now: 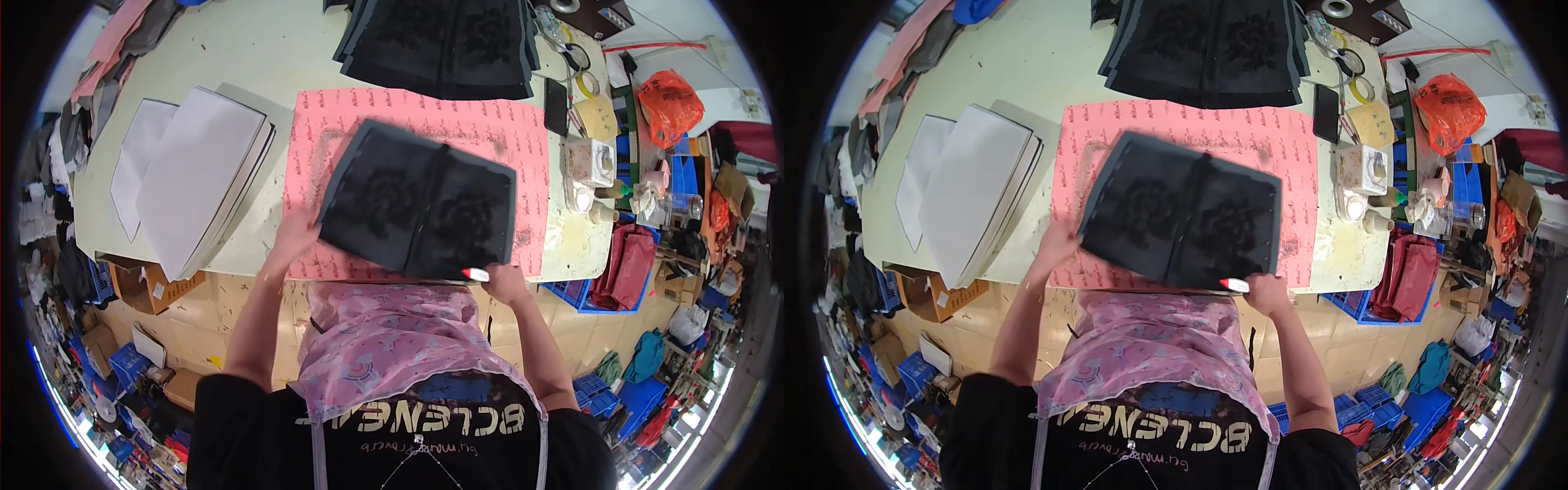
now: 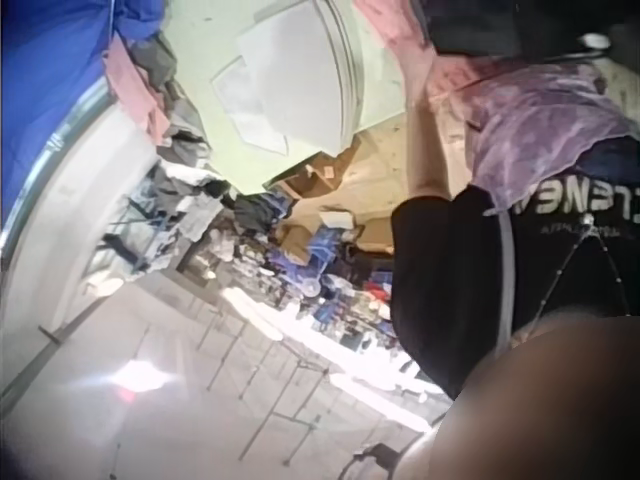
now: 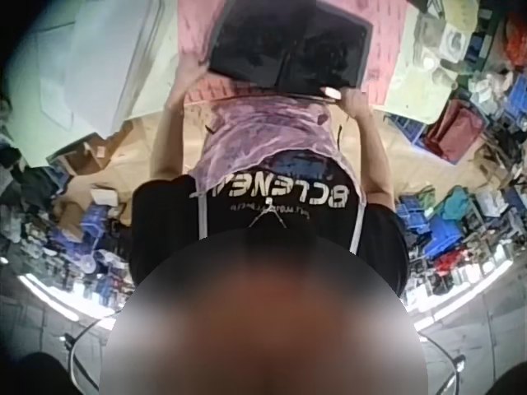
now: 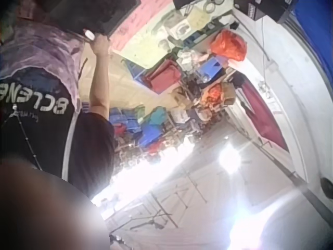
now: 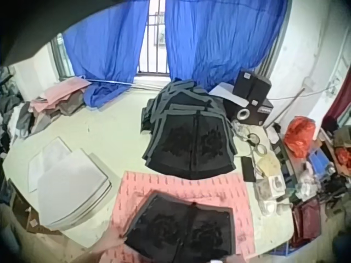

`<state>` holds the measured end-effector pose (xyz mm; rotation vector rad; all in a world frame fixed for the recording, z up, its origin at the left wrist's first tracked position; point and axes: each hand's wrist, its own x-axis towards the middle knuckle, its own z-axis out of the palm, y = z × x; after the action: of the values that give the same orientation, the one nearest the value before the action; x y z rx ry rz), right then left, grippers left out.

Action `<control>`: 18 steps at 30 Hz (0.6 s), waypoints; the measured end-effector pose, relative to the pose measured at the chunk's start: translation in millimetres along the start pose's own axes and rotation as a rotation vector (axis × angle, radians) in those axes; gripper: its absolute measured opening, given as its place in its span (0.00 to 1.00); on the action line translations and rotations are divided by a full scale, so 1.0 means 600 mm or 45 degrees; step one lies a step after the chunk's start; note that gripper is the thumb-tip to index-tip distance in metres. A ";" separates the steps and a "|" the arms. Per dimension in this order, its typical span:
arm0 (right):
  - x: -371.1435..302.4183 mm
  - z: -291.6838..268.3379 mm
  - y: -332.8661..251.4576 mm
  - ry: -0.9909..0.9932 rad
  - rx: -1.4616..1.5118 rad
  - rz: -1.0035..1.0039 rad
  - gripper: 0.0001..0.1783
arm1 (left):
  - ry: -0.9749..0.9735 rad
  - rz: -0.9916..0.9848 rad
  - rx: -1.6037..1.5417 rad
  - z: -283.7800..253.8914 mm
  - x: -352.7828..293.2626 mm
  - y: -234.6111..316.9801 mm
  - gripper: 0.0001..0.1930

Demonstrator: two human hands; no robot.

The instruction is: Applying adhesive to black plastic components using a brush and attaching white panels.

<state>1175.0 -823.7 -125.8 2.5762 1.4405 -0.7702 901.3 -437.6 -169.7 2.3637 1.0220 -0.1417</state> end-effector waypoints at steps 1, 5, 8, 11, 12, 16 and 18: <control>0.005 0.002 0.004 -0.076 0.016 0.107 0.13 | -0.069 -0.014 -0.234 0.003 -0.029 -0.017 0.10; 0.059 -0.002 0.021 -0.113 0.130 0.590 0.17 | -0.140 -0.019 -0.826 0.017 -0.066 -0.043 0.09; 0.126 -0.020 0.040 0.255 0.360 0.899 0.18 | 0.195 -0.064 -0.557 0.007 0.018 0.029 0.09; 0.150 -0.017 0.055 0.270 0.407 0.913 0.16 | 0.231 -0.123 -0.540 0.012 0.067 0.046 0.08; 0.154 -0.018 0.061 0.260 0.438 0.901 0.16 | 0.262 -0.104 -0.509 0.023 0.080 0.042 0.07; 0.159 -0.014 0.063 0.249 0.443 0.874 0.15 | 0.321 -0.069 -0.442 0.051 0.084 0.030 0.07; 0.161 -0.010 0.048 0.274 0.338 0.850 0.15 | 0.334 -0.075 -0.425 0.050 0.066 0.023 0.06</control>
<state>1241.9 -763.1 -170.4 3.1202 0.4367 -0.6176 942.2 -435.8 -200.9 2.0826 1.1374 0.3034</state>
